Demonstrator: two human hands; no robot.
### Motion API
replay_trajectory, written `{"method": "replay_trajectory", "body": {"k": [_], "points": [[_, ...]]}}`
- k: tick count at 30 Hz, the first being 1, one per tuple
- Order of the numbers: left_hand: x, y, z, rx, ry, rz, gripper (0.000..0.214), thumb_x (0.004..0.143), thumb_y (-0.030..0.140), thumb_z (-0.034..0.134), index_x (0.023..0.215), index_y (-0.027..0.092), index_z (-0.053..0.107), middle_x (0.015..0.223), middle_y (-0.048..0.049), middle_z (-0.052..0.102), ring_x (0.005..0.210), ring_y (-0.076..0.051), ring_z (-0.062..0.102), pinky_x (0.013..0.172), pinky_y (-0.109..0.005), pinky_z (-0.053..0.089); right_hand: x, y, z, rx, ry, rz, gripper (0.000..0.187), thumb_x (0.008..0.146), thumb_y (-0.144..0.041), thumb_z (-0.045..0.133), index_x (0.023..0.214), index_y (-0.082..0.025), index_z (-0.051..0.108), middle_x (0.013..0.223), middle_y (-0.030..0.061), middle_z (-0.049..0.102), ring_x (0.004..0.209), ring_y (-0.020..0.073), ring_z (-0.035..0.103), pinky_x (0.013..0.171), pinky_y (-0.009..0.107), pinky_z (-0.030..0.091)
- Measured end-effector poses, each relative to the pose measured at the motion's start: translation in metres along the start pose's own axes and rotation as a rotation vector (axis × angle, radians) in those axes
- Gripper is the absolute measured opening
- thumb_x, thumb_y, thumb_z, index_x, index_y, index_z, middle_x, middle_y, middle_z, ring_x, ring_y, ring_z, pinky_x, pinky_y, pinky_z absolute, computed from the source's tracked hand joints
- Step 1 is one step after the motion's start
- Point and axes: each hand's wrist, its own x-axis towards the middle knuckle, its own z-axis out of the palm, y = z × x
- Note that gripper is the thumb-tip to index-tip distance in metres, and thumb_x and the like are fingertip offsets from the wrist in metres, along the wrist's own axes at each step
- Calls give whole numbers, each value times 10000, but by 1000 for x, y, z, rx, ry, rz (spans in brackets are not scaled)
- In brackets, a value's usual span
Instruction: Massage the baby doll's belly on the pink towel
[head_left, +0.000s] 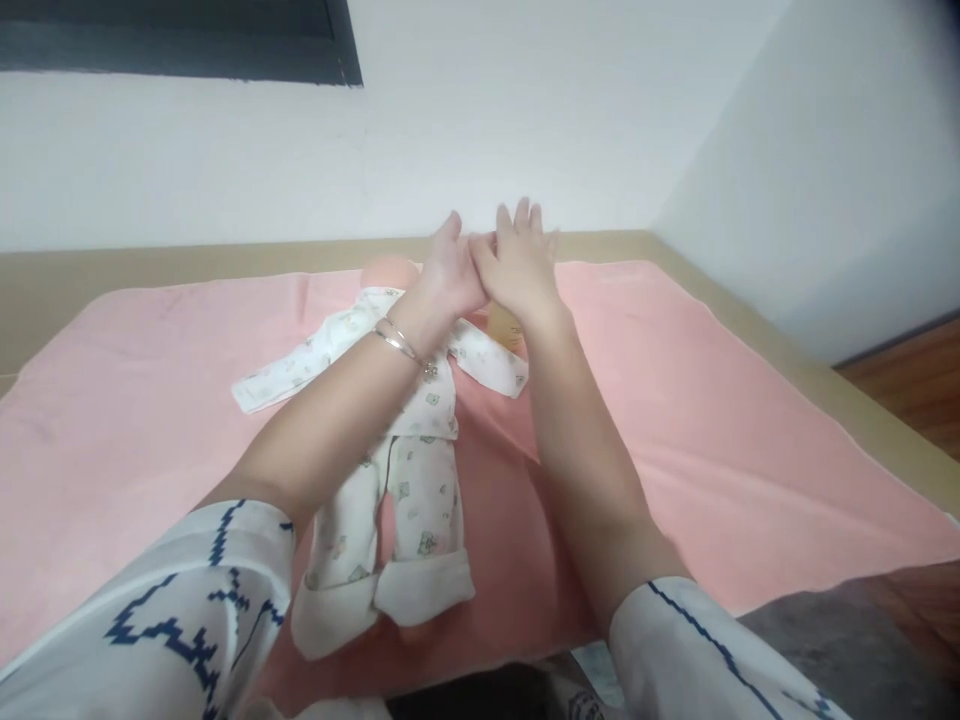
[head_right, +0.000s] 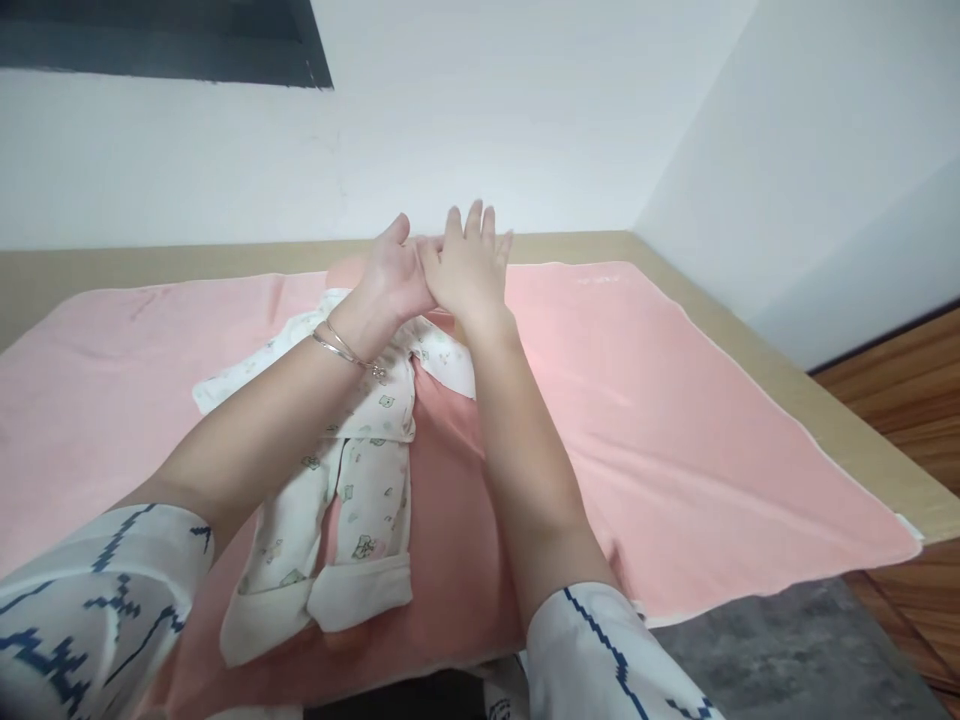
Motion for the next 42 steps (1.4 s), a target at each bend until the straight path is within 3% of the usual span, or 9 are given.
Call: {"method": "replay_trajectory", "body": {"k": [5,11,18,24,26,30,35,39,42], "points": [[-28,9,-1,-223,-106,-110,702,1028,596,193,1441,133,521,1316,-166,678,1386,-376,562,1129,-522,489,-4,-1,16,-103,10,17,649,1055,-463,242,1463,-39,514,1646,239,363,1585,398,229,1277,677,69],[-61,12,-30,-260,4,-147,610,1025,507,240,1458,168,506,1335,-174,679,1331,-309,627,1098,-461,532,-13,-6,22,-165,89,-4,576,1051,-380,268,1279,-46,678,1523,218,545,1534,389,341,1298,605,113],[-116,28,-70,43,40,82,555,999,480,306,1407,221,577,1399,-137,662,1404,-310,572,1125,-499,521,-16,-11,29,-162,187,13,449,961,-224,292,964,-158,736,1250,163,716,1298,335,560,1274,651,132],[-187,78,-57,119,75,214,534,1060,387,210,1375,147,567,1313,-95,699,1390,-285,581,1119,-437,498,-15,-18,36,-186,252,120,381,881,-185,347,897,-171,728,1044,166,743,1168,347,604,1227,719,159],[-213,92,-50,93,94,338,570,1081,374,160,1438,68,482,1312,-108,695,1420,-258,542,1120,-388,461,-14,-18,38,-188,246,136,386,889,-205,371,989,-154,740,1064,184,741,1197,358,598,1219,719,175],[-238,106,-54,155,52,358,497,1073,433,247,1488,235,435,1415,-20,655,1541,-252,385,1194,-348,425,-13,-14,37,-177,194,156,423,891,-243,408,1148,-133,725,1216,191,715,1296,369,557,1225,720,167],[-230,103,-59,88,149,360,442,1052,376,269,1396,215,497,1398,-19,657,1493,-218,466,1181,-354,429,-10,-15,31,-110,109,218,485,861,-320,512,1293,-159,665,1590,180,463,1492,430,361,1220,719,213],[-223,102,-56,120,127,330,458,1043,373,279,1407,189,486,1376,-55,658,1491,-272,462,1212,-445,365,-15,-33,19,-51,90,281,583,864,-348,564,1419,-168,568,1703,181,247,1583,489,132,1218,755,177],[-219,105,-60,182,125,348,489,1028,371,269,1448,237,482,1432,-43,613,1548,-322,351,1201,-498,346,-33,-62,8,7,99,140,592,926,-387,498,1495,-225,477,1725,129,196,1603,456,86,1225,731,228]]}}
